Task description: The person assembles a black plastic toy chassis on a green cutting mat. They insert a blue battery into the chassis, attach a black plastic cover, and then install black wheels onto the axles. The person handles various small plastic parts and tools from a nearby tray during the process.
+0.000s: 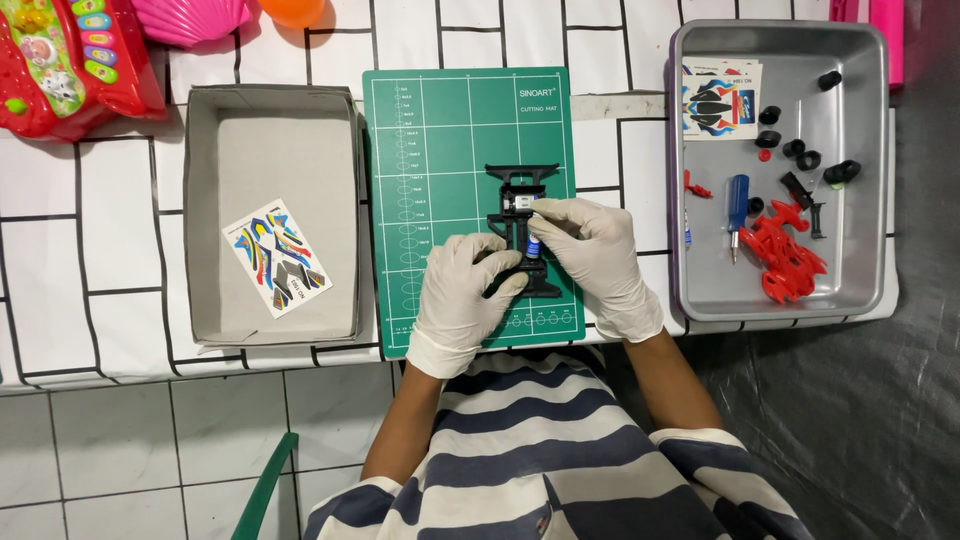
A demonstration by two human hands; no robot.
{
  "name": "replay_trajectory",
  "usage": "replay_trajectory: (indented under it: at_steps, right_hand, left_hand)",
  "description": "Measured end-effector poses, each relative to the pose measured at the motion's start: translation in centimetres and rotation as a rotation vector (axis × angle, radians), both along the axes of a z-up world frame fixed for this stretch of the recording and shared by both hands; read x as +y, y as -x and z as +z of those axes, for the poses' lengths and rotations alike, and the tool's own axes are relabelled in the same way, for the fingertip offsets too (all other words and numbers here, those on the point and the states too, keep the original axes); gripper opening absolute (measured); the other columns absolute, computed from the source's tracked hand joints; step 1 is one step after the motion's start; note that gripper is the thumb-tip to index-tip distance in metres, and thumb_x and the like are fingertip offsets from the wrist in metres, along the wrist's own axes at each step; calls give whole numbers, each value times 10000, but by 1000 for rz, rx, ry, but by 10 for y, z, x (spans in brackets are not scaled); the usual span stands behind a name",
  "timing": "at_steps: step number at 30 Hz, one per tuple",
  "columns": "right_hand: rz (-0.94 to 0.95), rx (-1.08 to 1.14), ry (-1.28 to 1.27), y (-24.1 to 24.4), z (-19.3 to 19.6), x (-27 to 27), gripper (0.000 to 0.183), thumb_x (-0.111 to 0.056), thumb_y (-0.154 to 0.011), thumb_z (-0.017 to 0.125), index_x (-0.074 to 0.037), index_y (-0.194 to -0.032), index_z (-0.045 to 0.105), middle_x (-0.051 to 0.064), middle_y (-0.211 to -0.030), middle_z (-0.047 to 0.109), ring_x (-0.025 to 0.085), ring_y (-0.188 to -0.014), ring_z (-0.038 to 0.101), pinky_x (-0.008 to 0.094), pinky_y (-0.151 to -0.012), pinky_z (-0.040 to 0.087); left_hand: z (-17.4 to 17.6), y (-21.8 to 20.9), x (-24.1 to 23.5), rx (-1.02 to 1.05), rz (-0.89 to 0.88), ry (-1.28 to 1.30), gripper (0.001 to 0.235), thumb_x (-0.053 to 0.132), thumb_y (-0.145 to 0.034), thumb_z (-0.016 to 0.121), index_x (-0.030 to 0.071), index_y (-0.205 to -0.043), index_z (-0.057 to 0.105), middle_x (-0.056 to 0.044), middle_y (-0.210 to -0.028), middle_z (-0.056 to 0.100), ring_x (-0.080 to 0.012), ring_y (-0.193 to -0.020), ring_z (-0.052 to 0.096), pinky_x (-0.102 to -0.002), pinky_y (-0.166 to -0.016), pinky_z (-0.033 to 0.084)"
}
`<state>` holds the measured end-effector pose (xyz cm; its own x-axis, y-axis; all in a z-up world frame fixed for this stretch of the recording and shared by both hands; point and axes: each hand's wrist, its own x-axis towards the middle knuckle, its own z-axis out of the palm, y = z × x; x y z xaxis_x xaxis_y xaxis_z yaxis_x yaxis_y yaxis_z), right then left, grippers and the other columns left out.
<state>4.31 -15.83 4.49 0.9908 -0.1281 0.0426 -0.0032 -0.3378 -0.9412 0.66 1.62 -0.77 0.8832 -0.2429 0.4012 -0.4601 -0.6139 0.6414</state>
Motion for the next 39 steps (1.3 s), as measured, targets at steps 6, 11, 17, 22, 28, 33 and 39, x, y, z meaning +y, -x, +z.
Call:
replay_trajectory:
  at_steps: [6, 11, 17, 22, 28, 33, 39]
  right_hand:
    - [46, -56, 75, 0, -3, -3, 166, -47, -839, 880, -113, -980, 823, 91, -747, 740, 91, -622, 650, 234, -602, 519]
    - [101, -91, 95, 0, -5, -7, 155, -46, -842, 876, -117, -970, 825, 90, -775, 734, 106, -654, 645, 247, -640, 516]
    - [126, -106, 125, 5, -13, -9, 160, -55, -869, 863, -70, -1020, 811, 99, -809, 704, 113, -716, 618, 261, -687, 516]
    - [178, -160, 259, 9, -18, -14, 168, -109, -877, 850, -98, -1040, 814, 96, -889, 719, 240, -781, 714, 322, -767, 559]
    - [189, -161, 322, 10, -26, -16, 100, -136, -911, 833, -111, -1006, 816, 75, -895, 705, 228, -812, 715, 312, -800, 558]
    - [140, -94, 239, 12, -5, -7, 220, -157, -873, 857, -145, -1086, 802, 63, -885, 724, 201, -774, 730, 317, -750, 591]
    - [26, -68, 210, 27, 37, -40, 159, -49, -964, 747, -71, -1120, 773, 128, -938, 739, 206, -817, 710, 331, -748, 576]
  left_hand:
    - [0, 0, 0, 2, 4, -6, 212, 352, -847, 804, 272, -1021, 713, 9, -1034, 617, -247, -922, 616, -379, -752, 437]
    - [0, -1, -1, 14, -6, -4, 228, 342, -825, 819, 267, -1016, 718, 9, -1030, 618, -252, -929, 621, -382, -756, 438]
    - [-3, -1, -1, 0, 14, 12, 233, 335, -815, 837, 271, -1006, 720, 14, -1026, 620, -243, -926, 626, -376, -751, 440]
    - [-2, -2, -1, 14, 7, 9, 223, 328, -811, 838, 265, -992, 725, 12, -1021, 620, -243, -919, 628, -376, -752, 446]
    - [-1, -1, -1, 19, 10, 17, 223, 328, -810, 843, 256, -987, 728, 8, -1011, 623, -244, -923, 631, -376, -755, 445]
    - [0, -1, 1, 11, 5, 9, 228, 351, -818, 833, 270, -1002, 724, 13, -1016, 616, -233, -917, 625, -370, -748, 443]
    - [4, -1, 2, 24, -5, -1, 264, 365, -821, 827, 288, -1048, 718, 19, -1014, 619, -235, -924, 631, -373, -750, 456]
